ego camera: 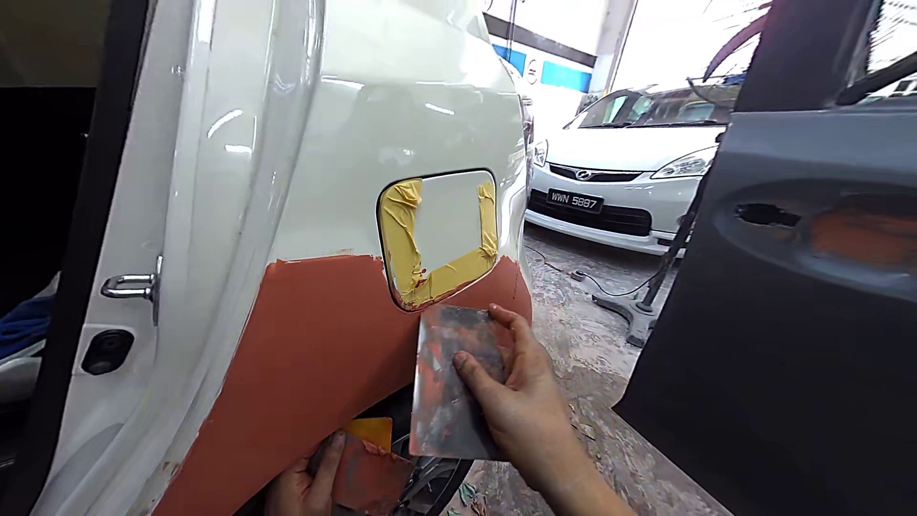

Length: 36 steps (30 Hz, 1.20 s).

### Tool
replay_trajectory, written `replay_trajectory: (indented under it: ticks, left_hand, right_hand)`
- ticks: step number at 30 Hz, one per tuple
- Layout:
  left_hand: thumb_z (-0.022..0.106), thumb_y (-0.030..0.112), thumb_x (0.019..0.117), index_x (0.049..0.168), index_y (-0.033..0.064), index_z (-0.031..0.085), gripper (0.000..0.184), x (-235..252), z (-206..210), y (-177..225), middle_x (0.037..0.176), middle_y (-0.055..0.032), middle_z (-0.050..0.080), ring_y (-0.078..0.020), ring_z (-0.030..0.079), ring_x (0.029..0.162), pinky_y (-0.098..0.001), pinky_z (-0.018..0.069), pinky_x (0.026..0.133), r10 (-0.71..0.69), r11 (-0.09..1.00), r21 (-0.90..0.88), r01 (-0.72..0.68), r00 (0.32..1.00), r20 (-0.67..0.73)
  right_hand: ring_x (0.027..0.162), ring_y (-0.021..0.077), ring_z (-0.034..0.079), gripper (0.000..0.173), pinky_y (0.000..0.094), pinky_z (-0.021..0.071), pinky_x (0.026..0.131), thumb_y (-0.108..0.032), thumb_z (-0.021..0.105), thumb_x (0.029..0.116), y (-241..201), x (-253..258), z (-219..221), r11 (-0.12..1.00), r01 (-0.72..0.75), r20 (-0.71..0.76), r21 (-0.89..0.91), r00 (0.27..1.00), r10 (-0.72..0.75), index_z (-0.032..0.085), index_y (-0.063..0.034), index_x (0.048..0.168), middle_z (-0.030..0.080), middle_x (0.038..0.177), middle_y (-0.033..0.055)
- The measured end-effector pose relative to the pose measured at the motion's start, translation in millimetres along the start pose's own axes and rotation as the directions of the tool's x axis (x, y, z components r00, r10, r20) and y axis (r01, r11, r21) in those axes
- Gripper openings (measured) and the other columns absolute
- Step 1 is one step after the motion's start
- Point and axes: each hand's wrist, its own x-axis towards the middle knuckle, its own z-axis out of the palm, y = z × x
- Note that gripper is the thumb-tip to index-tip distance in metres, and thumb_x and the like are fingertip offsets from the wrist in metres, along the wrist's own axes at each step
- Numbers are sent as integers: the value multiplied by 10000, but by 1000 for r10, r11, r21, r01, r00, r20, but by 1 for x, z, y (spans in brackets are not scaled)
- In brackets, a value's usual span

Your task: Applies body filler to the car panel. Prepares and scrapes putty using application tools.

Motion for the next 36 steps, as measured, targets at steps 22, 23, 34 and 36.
replay_trajectory:
  ticks: [22, 23, 34, 36]
  left_hand:
    - [658, 200, 981, 1006, 28, 747, 195, 0, 0, 0, 955, 16, 762, -5, 706, 911, -230, 592, 877, -25, 1000, 18, 25, 1000, -18]
    - [658, 198, 979, 998, 30, 747, 191, 1, 0, 0, 940, 18, 760, 1, 704, 895, -227, 593, 864, -28, 999, 20, 28, 999, -20]
    - [647, 219, 955, 911, 73, 750, 184, -1, -1, 3, 839, 58, 737, 37, 681, 805, -192, 584, 793, -50, 996, 72, 53, 998, -48]
    - [642, 207, 940, 893, 56, 744, 188, 2, 2, 5, 823, 57, 734, 48, 679, 795, -176, 581, 784, -45, 996, 69, 49, 997, -60]
  right_hand:
    - [727, 248, 695, 573, 344, 592, 564, -67, 650, 985, -55, -42, 74, 597, -367, 23, 713, 863, 504, 339, -16, 1463, 646, 999, 204]
    - [698, 228, 680, 530, 321, 578, 546, -65, 634, 994, -56, -43, 78, 563, -367, 39, 740, 860, 509, 353, -6, 1440, 640, 983, 195]
    - [551, 140, 576, 140, 229, 526, 503, -149, 522, 1056, -95, -35, 98, 154, -341, 221, 927, 831, 510, 565, -17, 1070, 576, 766, 100]
    - [566, 96, 563, 141, 183, 503, 514, -180, 520, 1061, -106, -32, 92, 111, -373, 294, 921, 854, 429, 578, -54, 1038, 567, 763, 52]
